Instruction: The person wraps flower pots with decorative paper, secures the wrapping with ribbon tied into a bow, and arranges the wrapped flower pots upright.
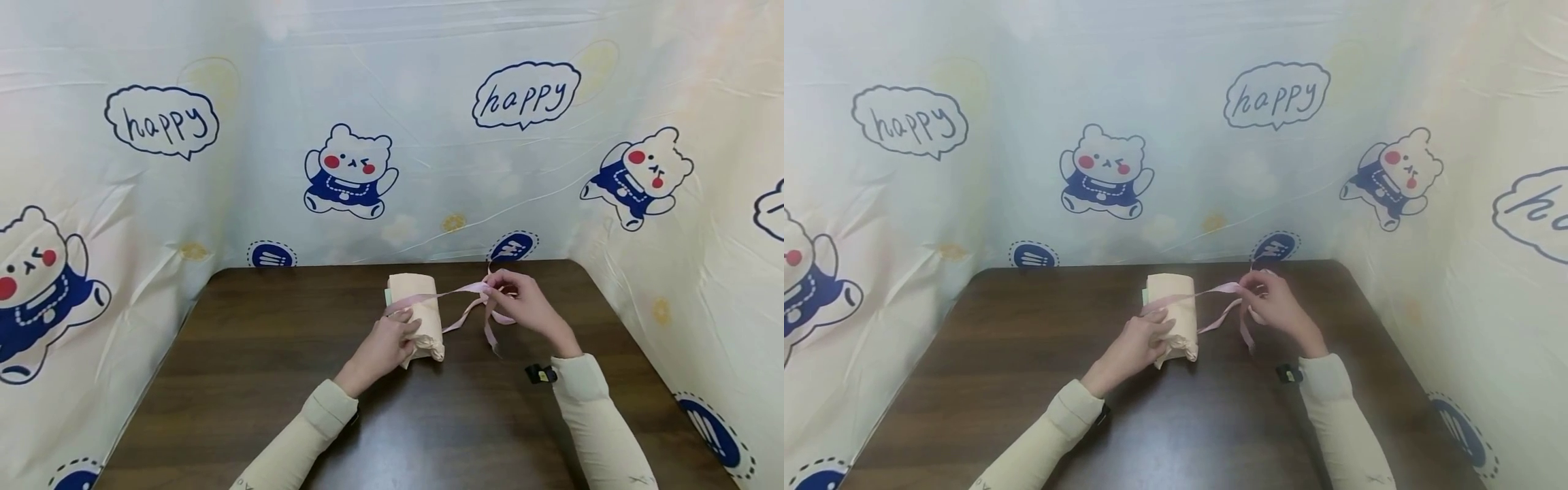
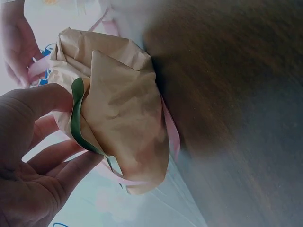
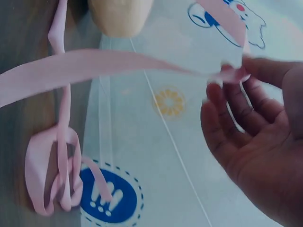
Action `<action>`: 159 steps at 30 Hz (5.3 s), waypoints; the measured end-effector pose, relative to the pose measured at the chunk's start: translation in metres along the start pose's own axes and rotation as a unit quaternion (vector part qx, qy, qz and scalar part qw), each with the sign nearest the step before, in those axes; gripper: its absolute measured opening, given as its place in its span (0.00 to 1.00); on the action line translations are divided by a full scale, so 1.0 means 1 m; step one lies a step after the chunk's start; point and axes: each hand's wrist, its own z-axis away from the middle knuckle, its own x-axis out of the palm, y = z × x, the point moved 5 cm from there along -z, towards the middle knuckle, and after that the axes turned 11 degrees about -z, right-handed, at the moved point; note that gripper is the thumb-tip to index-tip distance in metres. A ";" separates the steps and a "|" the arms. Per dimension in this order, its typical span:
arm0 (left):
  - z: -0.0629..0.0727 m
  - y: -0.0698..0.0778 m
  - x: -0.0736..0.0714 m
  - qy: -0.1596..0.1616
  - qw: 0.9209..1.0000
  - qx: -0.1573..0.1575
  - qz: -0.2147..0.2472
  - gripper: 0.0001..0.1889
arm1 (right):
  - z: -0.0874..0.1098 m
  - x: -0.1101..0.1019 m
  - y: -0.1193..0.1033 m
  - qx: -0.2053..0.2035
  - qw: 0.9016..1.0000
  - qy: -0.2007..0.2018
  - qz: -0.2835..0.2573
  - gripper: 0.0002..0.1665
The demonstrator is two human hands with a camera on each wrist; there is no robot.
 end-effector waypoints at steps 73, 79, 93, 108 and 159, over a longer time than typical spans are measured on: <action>-0.007 0.022 0.002 -0.004 0.999 0.031 -0.006 0.24 | 0.062 -0.085 0.055 0.187 0.976 -0.018 0.107 0.16; -0.008 0.025 0.000 -0.006 0.999 0.045 -0.028 0.23 | 0.068 -0.068 0.080 0.240 0.958 -0.126 0.096 0.16; -0.010 0.032 0.002 -0.021 0.998 0.037 -0.042 0.24 | 0.030 -0.047 0.121 0.245 0.954 -0.044 0.169 0.28; -0.010 0.033 0.003 -0.026 0.998 0.030 -0.040 0.25 | 0.019 -0.041 0.086 0.180 0.971 -0.038 0.155 0.11; -0.010 0.031 0.006 0.002 0.993 0.076 -0.090 0.21 | -0.091 0.123 -0.071 -0.055 0.970 -0.225 0.072 0.16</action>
